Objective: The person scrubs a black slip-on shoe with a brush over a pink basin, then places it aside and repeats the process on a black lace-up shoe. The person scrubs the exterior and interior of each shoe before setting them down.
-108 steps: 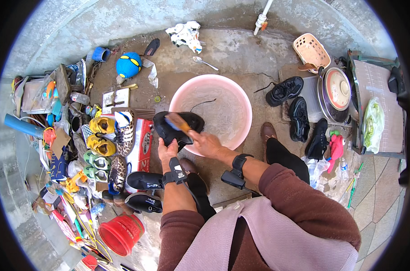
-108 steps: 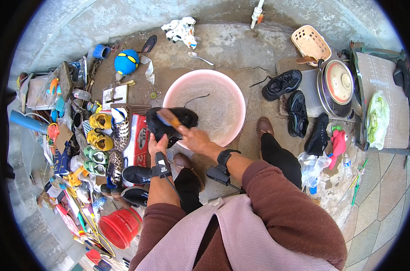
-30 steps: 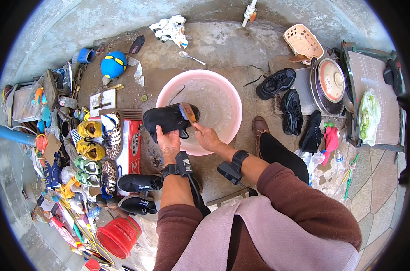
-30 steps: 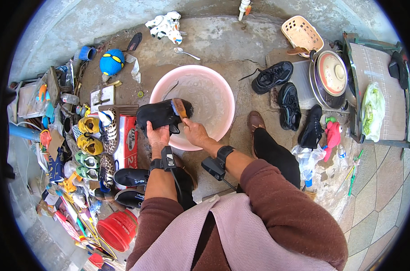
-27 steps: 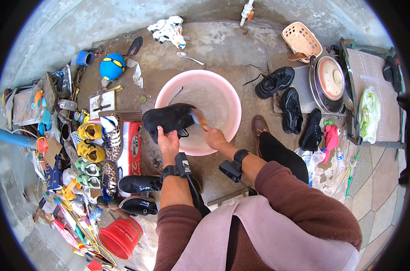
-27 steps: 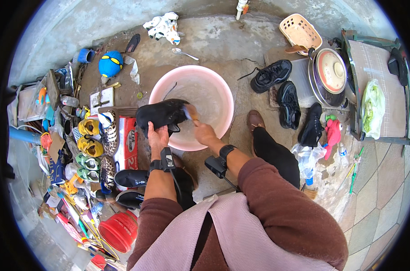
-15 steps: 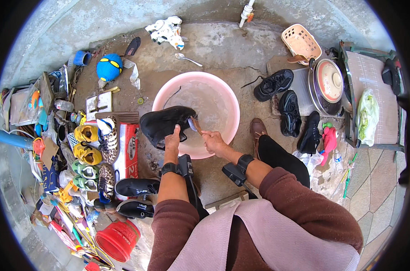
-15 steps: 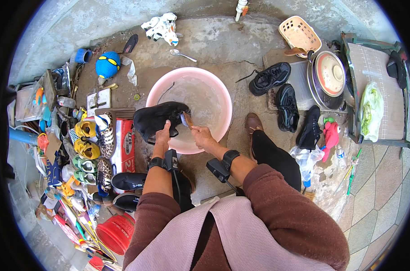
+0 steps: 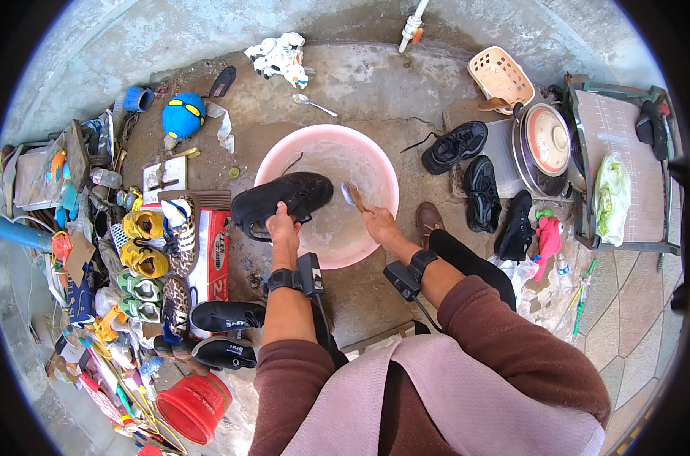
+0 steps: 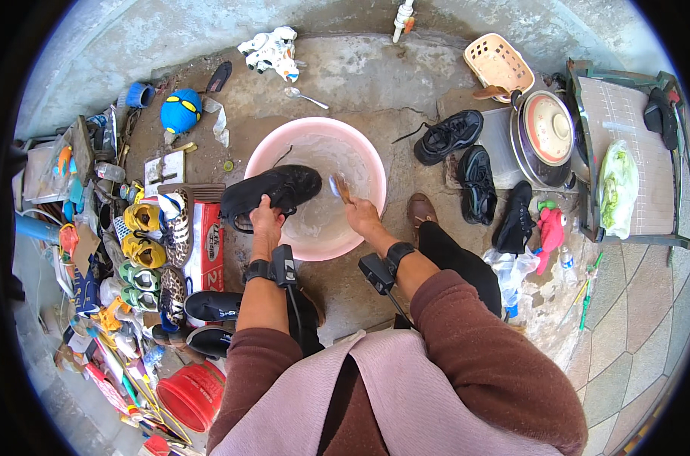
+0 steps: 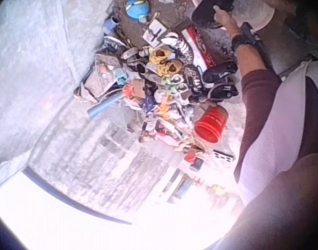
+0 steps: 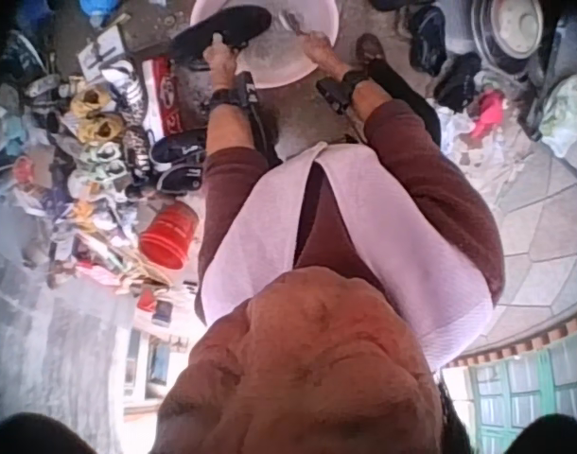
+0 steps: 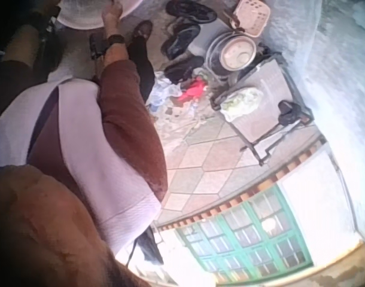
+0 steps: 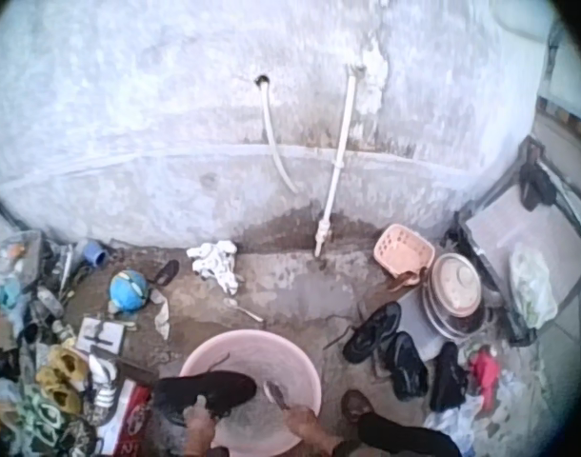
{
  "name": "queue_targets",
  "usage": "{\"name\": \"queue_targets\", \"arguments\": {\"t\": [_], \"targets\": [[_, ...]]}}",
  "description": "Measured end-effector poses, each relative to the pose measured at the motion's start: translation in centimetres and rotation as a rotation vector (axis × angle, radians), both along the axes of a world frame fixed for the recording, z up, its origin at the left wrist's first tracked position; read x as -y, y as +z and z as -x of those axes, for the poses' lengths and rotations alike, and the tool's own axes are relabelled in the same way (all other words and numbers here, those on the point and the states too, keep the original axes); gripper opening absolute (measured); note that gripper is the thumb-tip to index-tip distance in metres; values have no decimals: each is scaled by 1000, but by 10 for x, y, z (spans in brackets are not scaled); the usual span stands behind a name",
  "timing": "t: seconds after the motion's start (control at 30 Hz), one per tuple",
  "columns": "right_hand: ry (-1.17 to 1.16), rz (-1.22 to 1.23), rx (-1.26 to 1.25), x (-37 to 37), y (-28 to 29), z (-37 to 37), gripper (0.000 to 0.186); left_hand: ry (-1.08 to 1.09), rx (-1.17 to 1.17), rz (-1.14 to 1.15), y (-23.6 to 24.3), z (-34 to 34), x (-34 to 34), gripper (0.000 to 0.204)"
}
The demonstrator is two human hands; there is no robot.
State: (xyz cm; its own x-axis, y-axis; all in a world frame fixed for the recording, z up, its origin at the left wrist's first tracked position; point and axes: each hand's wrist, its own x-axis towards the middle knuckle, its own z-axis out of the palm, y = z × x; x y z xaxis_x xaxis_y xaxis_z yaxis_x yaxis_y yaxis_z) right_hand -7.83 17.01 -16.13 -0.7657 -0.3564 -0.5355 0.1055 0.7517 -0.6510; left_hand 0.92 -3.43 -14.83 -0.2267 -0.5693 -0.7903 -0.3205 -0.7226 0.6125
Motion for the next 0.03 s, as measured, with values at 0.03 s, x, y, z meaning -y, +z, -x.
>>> {"name": "queue_targets", "arguments": {"t": [0.03], "targets": [[-57,54,89,-1,7,6,39,5,-4,0,3,-1,-1,40]]}}
